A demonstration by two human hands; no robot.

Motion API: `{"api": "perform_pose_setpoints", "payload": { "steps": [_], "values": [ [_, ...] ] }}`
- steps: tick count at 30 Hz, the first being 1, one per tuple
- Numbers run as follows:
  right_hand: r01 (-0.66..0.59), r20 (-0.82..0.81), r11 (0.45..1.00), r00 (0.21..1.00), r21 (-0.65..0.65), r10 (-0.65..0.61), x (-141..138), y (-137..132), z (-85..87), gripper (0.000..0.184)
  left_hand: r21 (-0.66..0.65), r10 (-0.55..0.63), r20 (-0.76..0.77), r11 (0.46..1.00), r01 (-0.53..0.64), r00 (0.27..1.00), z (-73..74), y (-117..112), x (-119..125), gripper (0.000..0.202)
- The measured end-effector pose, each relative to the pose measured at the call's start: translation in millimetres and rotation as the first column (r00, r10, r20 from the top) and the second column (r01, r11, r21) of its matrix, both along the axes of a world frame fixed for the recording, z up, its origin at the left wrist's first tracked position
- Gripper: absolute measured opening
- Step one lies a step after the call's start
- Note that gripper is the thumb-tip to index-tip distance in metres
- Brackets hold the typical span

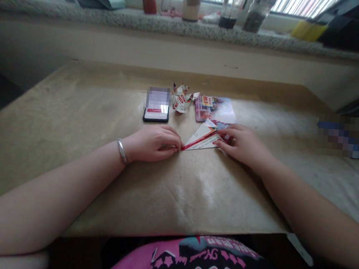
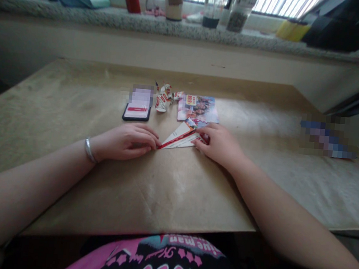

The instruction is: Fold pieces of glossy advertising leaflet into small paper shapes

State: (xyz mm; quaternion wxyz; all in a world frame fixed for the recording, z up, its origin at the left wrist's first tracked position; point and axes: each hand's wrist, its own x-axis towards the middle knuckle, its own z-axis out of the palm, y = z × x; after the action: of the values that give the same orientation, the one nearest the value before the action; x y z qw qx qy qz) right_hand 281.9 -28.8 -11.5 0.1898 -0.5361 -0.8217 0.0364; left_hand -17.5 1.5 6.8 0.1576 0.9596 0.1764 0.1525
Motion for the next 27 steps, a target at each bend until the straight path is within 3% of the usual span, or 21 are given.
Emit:
{"api": "perform_pose_setpoints", "payload": {
  "steps": [4, 8, 14, 17, 22, 27],
  "values": [
    [0.035, 0.007, 0.998, 0.999, 0.060, -0.035, 0.5, 1.8, -5.0, 0.036, -0.013, -0.008, 0.005, 1.000, 0.009, 1.000, 0.7, -0.5, 0.7, 0.020],
    [0.016, -0.019, 1.000, 1.000, 0.021, -0.015, 2.5, 6.0, -6.9, 0.035, -0.057, -0.007, 0.013, 0.998, 0.008, 1.000, -2.0, -0.6, 3.0, 0.023],
    [0.056, -0.229, 0.992, 0.970, -0.112, -0.080, 1.4, 6.8, -6.4, 0.018, -0.051, 0.028, 0.039, 0.998, -0.026, 0.999, -7.3, -1.2, 6.4, 0.025],
    [0.089, -0.332, 0.991, 0.936, -0.097, -0.117, -1.1, 3.2, -1.4, 0.007, -0.055, 0.060, 0.050, 0.997, -0.057, 0.997, -7.2, -2.6, 7.3, 0.028],
    [0.045, -0.396, 0.994, 0.915, -0.095, -0.079, -4.8, -0.2, 4.9, 0.006, -0.070, 0.111, 0.108, 0.992, -0.104, 0.988, -9.9, -2.1, 7.8, 0.032],
    [-0.083, -0.444, 0.995, 0.895, -0.051, 0.052, -6.5, -1.3, 4.1, 0.009, 0.004, 0.120, 0.124, 0.993, -0.122, 0.985, -13.6, -0.2, 6.8, 0.025]
  ]
}}
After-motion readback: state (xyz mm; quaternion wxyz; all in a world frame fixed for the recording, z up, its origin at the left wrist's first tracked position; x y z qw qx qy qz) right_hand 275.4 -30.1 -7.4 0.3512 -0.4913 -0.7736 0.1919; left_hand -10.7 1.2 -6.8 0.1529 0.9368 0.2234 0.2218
